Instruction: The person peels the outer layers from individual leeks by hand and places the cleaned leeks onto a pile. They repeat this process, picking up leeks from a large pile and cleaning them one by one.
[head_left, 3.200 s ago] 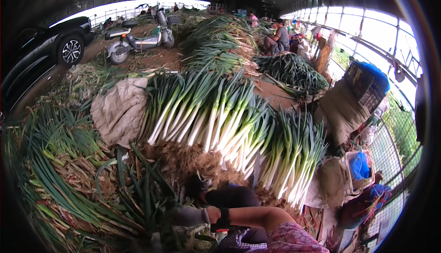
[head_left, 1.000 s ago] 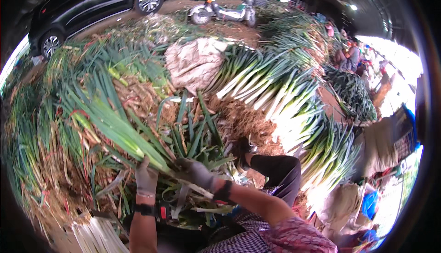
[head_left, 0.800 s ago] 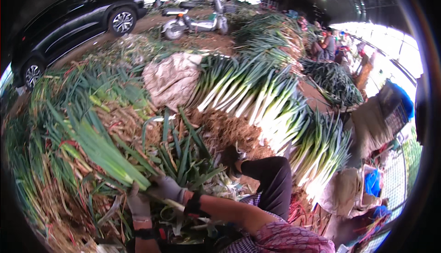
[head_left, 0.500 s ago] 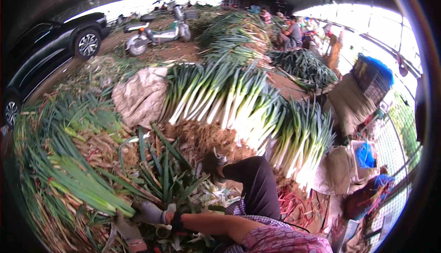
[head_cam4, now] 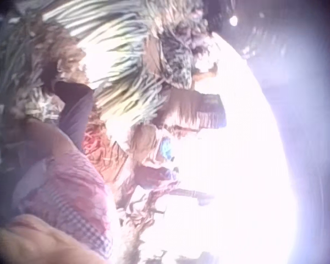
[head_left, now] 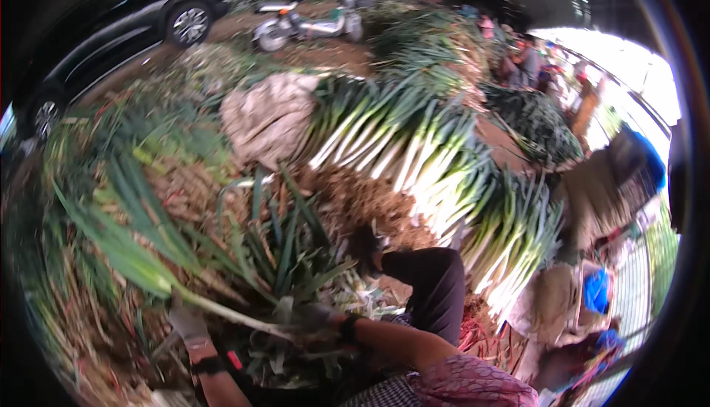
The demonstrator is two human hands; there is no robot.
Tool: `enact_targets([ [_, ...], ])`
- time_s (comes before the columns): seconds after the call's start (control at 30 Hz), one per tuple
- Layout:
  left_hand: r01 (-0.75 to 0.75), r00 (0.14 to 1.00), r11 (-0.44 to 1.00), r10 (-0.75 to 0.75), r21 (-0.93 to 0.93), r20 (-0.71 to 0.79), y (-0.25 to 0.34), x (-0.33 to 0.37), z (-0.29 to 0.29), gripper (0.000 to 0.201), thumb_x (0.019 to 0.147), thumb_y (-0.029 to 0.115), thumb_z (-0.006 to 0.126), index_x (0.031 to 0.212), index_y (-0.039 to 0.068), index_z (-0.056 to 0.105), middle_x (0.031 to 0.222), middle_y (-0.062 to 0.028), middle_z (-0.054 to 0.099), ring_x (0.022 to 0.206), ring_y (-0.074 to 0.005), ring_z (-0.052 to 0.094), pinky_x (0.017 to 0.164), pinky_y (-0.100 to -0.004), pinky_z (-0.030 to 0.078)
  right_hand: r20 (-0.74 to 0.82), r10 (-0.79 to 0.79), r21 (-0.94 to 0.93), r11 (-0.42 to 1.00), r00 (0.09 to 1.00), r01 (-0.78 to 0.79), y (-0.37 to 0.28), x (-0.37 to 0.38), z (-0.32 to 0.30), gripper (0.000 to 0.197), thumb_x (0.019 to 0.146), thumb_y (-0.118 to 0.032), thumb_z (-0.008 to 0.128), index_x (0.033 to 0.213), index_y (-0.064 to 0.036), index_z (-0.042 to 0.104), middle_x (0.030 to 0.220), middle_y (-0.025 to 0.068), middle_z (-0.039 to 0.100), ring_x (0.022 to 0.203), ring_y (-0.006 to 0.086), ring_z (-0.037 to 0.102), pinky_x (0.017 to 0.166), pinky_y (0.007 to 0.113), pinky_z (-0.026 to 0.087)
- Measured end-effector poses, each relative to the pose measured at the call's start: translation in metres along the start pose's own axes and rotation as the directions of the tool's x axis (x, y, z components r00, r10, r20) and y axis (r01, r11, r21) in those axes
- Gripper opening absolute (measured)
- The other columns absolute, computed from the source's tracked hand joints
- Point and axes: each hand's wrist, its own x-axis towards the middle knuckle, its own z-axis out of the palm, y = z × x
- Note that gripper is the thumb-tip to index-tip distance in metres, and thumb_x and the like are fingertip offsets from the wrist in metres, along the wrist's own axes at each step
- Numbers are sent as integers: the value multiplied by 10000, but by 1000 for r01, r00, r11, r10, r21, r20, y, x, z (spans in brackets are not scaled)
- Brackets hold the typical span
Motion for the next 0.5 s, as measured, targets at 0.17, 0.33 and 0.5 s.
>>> enact_targets([
  [0.17,-36,975,995,56,-96,214,-2,0,-13,322,901,232,609,1143,29,546,988,-75,574,873,-193,560,803,-330,475,159,23,-379,925,987,39,-59,21,-25,669,786,-290,719,1345,-60,432,1198,178,578,1010,267,604,850,376,476],
  [0.33,242,687,829,220,-504,692,6,-20,25,480,938,284,525,1329,35,403,1251,-161,499,1180,-320,472,1057,-494,343,138,-166,270,955,976,124,-126,44,16,514,806,-110,676,1269,0,482,1009,158,624,925,207,599,752,350,477],
  [0.5,-296,785,909,406,-293,469,-9,-1,-1,327,941,188,551,1219,20,506,1071,-86,604,948,-227,601,791,-321,511,-196,-497,-399,828,846,394,-152,40,33,432,765,-61,658,1174,12,543,927,201,621,840,362,617,707,378,492],
])
